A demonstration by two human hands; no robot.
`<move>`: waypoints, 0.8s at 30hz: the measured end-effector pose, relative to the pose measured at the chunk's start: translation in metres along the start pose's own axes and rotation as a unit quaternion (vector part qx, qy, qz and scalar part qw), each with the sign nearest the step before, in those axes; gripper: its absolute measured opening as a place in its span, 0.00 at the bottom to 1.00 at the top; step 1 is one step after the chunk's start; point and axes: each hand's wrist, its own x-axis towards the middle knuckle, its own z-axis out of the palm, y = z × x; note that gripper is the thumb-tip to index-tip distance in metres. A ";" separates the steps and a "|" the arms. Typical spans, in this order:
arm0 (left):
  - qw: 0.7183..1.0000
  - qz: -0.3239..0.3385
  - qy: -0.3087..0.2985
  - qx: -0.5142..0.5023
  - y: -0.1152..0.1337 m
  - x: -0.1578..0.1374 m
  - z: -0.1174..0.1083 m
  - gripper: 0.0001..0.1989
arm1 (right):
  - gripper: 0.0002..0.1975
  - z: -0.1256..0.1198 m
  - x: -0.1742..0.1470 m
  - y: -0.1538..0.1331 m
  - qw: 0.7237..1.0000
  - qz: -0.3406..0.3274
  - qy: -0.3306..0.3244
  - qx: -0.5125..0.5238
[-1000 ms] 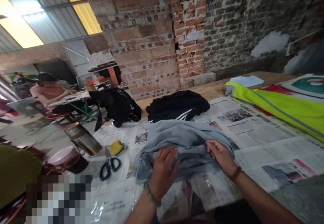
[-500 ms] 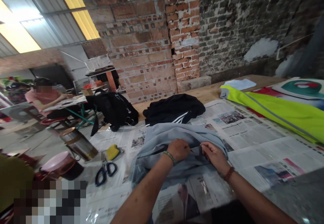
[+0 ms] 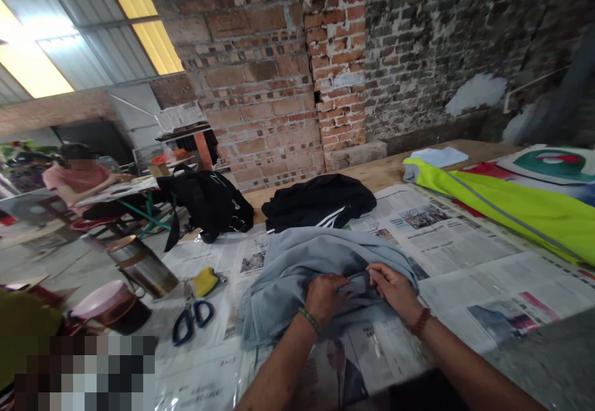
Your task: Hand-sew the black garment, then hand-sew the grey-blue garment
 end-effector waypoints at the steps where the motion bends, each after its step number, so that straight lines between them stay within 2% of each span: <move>1: 0.999 0.005 0.016 -0.031 -0.004 -0.005 0.006 0.10 | 0.16 0.001 0.000 -0.001 1.000 -0.003 -0.001 -0.003; 4: 0.992 0.013 0.063 -0.112 -0.014 -0.013 0.020 0.11 | 0.17 0.004 -0.004 -0.008 0.999 -0.020 0.009 -0.029; 7: 0.976 -0.005 0.112 -0.187 -0.022 -0.013 0.022 0.13 | 0.16 0.010 -0.015 -0.025 0.993 -0.064 0.011 -0.098; 9: 0.960 -0.017 0.137 -0.242 -0.025 -0.011 0.018 0.13 | 0.15 0.016 -0.027 -0.036 0.985 -0.086 -0.012 -0.147; 12: 0.948 -0.027 0.138 -0.284 -0.027 -0.010 0.010 0.11 | 0.13 0.029 -0.043 -0.041 0.973 -0.078 -0.083 -0.199; 14: 0.946 -0.031 0.135 -0.292 -0.027 -0.010 0.005 0.09 | 0.13 0.038 -0.050 -0.037 0.967 -0.062 -0.121 -0.216; 16: 0.947 -0.034 0.138 -0.289 -0.025 -0.011 0.003 0.08 | 0.12 0.044 -0.053 -0.030 0.965 -0.050 -0.131 -0.222; 24: 0.956 -0.022 0.153 -0.248 -0.020 -0.013 0.003 0.06 | 0.11 0.049 -0.049 -0.019 0.977 -0.032 -0.078 -0.197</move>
